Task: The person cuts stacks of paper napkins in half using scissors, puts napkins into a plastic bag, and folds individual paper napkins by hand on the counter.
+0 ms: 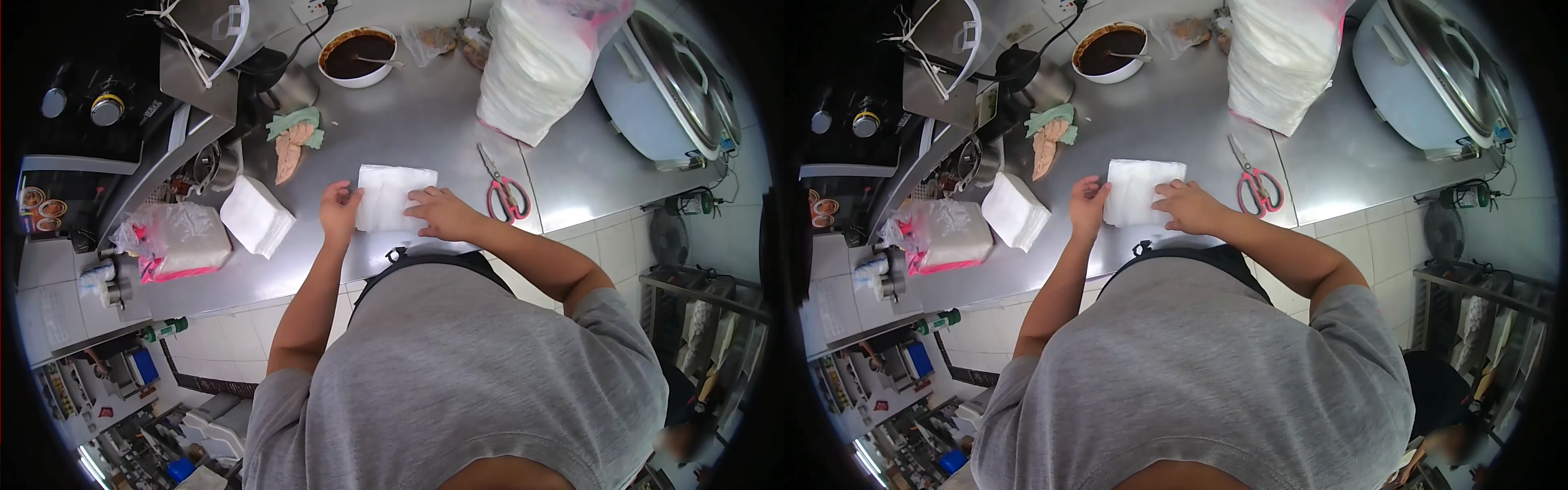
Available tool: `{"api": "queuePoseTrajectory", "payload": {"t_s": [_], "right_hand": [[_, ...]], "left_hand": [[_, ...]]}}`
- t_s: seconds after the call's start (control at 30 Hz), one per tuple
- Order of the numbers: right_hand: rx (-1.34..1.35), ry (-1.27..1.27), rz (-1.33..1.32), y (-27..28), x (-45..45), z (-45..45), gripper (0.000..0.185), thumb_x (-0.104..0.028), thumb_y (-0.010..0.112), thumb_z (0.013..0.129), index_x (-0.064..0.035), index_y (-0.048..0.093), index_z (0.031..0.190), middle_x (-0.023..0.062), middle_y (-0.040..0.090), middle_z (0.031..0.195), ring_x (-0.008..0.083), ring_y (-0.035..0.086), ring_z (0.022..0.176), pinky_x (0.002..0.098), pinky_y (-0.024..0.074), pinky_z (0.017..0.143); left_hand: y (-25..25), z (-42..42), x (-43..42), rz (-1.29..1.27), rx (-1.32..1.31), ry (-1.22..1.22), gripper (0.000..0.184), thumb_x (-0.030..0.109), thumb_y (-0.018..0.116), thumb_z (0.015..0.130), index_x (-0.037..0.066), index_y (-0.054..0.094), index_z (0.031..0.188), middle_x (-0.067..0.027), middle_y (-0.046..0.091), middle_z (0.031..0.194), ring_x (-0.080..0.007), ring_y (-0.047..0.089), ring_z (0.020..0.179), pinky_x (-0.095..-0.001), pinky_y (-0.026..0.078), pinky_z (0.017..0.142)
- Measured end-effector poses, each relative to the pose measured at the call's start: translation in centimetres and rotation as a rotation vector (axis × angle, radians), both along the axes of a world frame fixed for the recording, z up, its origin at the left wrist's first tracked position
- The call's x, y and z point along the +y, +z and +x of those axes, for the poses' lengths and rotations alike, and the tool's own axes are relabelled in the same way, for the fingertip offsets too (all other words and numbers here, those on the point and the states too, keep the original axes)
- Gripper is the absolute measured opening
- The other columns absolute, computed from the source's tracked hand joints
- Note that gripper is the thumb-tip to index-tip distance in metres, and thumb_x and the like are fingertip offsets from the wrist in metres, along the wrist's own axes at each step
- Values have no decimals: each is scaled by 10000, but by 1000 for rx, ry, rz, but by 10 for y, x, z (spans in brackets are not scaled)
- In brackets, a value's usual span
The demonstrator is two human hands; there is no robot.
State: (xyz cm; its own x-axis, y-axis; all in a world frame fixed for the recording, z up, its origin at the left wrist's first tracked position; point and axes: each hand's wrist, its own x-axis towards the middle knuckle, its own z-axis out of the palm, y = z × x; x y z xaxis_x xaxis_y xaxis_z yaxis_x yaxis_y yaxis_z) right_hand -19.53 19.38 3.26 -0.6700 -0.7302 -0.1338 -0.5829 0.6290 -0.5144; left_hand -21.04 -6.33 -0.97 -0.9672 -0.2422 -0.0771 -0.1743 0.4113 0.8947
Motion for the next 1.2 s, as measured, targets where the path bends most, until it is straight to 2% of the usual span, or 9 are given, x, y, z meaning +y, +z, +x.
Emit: {"api": "queuePoseTrajectory", "payload": {"t_s": [0.07, 0.17, 0.47, 0.57, 0.67, 0.77, 0.87, 1.07, 1.2], "right_hand": [[27, -34, -71, -3, 2, 6, 530, -256, 736, 740, -142, 584, 1234, 94, 447, 1360, 268, 411, 1254, 444, 351, 999], [93, -70, -76, -2, 2, 16, 559, -237, 746, 721, -130, 575, 1242, 102, 444, 1360, 272, 408, 1260, 462, 324, 1020], [95, -120, -121, -12, 2, 23, 590, -192, 743, 708, -127, 551, 1262, 102, 424, 1373, 272, 383, 1283, 494, 293, 1043], [105, -129, -120, -13, 2, 24, 593, -190, 747, 700, -129, 553, 1258, 104, 426, 1368, 270, 384, 1281, 497, 292, 1044], [112, -129, -123, -11, 2, 25, 594, -185, 750, 696, -129, 555, 1254, 106, 427, 1365, 268, 386, 1278, 499, 294, 1045], [107, -132, -106, -10, 1, 24, 598, -182, 752, 691, -125, 555, 1253, 107, 427, 1365, 267, 389, 1274, 500, 298, 1044], [106, -138, -108, -10, 1, 25, 598, -180, 752, 691, -120, 554, 1252, 106, 427, 1365, 267, 391, 1272, 501, 301, 1042], [118, -135, -111, -9, 1, 25, 600, -172, 749, 688, -116, 552, 1252, 107, 427, 1364, 267, 383, 1278, 497, 306, 1038], [85, -134, -117, -5, 2, 25, 603, -164, 749, 685, -115, 551, 1252, 106, 424, 1365, 267, 374, 1285, 501, 301, 1042]], "left_hand": [[16, 2, 7, -318, 48, -95, 312, 236, 772, 741, 17, 666, 937, -94, 603, 859, -204, 602, 755, -345, 493, 695], [17, 3, 17, -400, -77, -66, 236, 209, 765, 732, 23, 679, 850, -103, 599, 845, -231, 598, 750, -349, 486, 684], [34, 1, 26, -422, 230, 2, 232, 194, 760, 750, 23, 675, 882, -100, 631, 801, -227, 597, 678, -336, 489, 638], [27, 5, 17, -472, -82, -106, 252, 243, 770, 727, 54, 677, 865, -79, 635, 790, -235, 617, 737, -363, 488, 660], [24, 14, 22, -520, -143, -90, 237, 249, 765, 733, 51, 685, 838, -90, 640, 790, -240, 621, 697, -356, 493, 648], [19, 15, 20, -452, -126, -83, 227, 241, 746, 754, 38, 687, 838, -97, 654, 769, -245, 625, 661, -350, 498, 655], [14, 8, 15, -380, -114, -88, 247, 248, 739, 775, 12, 683, 822, -81, 660, 709, -188, 608, 617, -317, 490, 605], [-6, -14, -7, -264, -156, -133, 231, 238, 714, 797, 10, 682, 808, -105, 671, 722, -221, 623, 633, -333, 491, 624], [16, -11, -2, -185, -273, -146, 219, 220, 719, 811, 5, 678, 817, -56, 649, 684, -130, 563, 591, -280, 455, 576]]}}
